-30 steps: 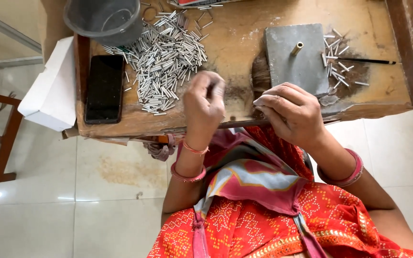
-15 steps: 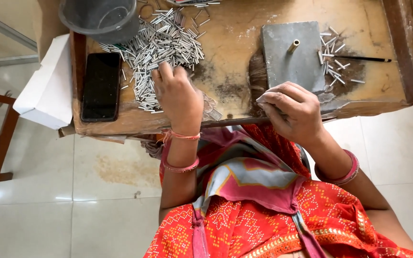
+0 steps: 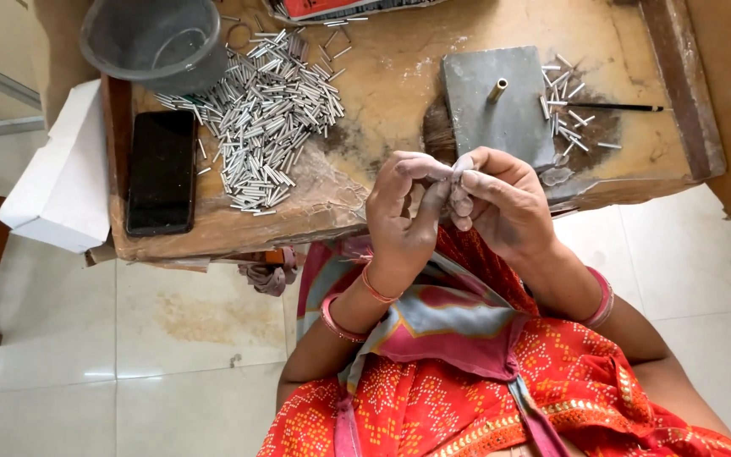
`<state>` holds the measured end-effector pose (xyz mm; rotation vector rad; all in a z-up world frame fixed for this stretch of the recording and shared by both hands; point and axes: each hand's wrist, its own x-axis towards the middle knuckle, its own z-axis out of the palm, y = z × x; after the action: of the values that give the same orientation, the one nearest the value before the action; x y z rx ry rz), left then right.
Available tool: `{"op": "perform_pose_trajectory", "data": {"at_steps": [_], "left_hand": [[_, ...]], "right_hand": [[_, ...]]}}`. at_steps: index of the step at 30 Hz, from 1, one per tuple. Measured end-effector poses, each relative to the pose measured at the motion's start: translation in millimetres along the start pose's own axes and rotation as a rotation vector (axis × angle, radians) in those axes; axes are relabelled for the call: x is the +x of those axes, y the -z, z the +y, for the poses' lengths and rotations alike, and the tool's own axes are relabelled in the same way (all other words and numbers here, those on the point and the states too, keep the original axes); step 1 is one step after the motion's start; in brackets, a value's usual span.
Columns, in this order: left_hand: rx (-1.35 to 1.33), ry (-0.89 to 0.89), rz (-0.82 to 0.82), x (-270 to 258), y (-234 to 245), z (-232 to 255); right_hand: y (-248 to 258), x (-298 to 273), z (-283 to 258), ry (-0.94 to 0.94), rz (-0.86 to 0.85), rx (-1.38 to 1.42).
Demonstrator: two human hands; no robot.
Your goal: Wrapping small metal pins in paper strips at a manufacturing workbench.
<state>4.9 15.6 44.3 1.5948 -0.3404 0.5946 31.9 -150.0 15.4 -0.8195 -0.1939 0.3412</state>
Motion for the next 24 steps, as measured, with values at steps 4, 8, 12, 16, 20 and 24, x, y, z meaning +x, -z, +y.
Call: {"op": "perform_pose_trajectory", "data": {"at_steps": [4, 8, 12, 16, 20, 24], "left_hand": [[0.07, -0.103, -0.008, -4.9, 2.9, 0.5], [0.283, -0.399, -0.003, -9.1, 6.5, -6.2], [0.415, -0.536, -0.023, -9.7, 8.2, -12.6], [0.421, -0.567, -0.051, -4.8, 12.5, -12.2], [0.37, -0.562, -0.092, -5.9, 13.6, -14.1], [0.206, -0.444, -0.043, -3.1, 11.7, -7.0]], "right_hand": [[2.3, -3.4, 1.9, -0.055, -0.008, 0.093], [-1.3, -12.0, 5.8, -0.029, -0.018, 0.058], [0.0, -14.9, -0.9, -0.025, -0.044, -0.043], [-10.6, -7.8, -28.0, -0.136, -0.104, -0.109], [-3.2, -6.6, -33.9, -0.112, -0.236, -0.235], [0.8, -6.0, -33.0, 0.048, -0.253, -0.271]]}}
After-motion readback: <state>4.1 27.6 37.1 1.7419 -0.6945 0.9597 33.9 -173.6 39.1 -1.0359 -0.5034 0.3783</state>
